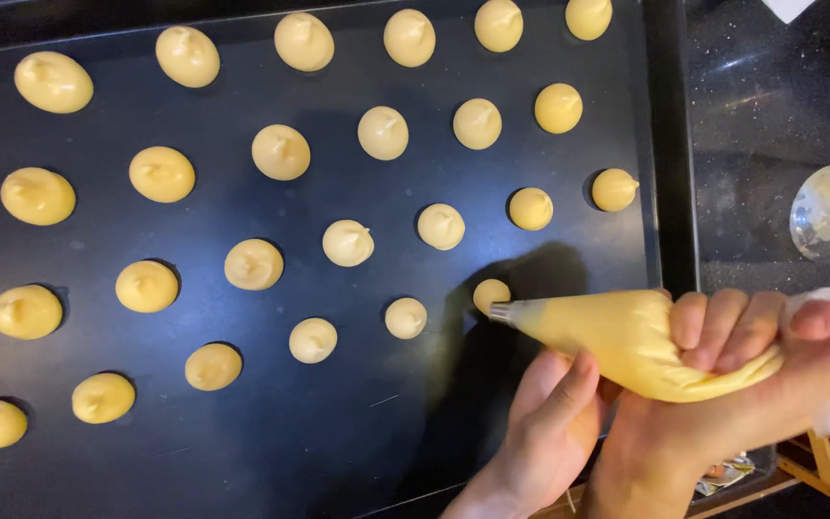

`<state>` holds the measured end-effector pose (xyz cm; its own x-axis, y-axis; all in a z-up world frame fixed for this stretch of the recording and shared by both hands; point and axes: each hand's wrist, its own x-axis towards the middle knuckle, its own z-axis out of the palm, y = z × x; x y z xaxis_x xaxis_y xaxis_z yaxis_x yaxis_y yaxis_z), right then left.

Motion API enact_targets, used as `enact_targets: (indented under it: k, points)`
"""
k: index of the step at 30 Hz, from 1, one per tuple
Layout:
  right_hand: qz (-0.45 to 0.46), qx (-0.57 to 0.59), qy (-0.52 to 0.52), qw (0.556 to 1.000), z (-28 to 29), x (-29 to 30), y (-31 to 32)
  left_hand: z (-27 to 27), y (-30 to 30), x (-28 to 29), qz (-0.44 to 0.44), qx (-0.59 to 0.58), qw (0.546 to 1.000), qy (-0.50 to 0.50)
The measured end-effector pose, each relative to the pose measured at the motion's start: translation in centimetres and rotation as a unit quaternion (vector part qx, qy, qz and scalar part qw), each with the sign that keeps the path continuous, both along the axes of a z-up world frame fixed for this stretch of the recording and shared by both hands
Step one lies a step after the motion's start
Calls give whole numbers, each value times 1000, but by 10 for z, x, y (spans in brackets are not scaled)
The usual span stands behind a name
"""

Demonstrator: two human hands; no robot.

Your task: Piping batter from a pastry bag onto baking trays.

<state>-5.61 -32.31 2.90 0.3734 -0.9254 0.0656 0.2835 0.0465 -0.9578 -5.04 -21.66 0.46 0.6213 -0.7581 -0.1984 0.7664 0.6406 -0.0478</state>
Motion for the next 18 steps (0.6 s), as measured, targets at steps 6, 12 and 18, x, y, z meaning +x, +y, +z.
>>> enact_targets:
  k: [6,12,18]
  points:
    - [-27,55,-27,998,-5,0,-9,1,-4,2,-3,22,1000,-21]
    - [6,-9,-16,1000,-2,-1,-12,-1,-15,-4,-3,11,999,34]
    - [-33,203,-211,956,20,-43,-71,48,-31,7,18,-63,998,5]
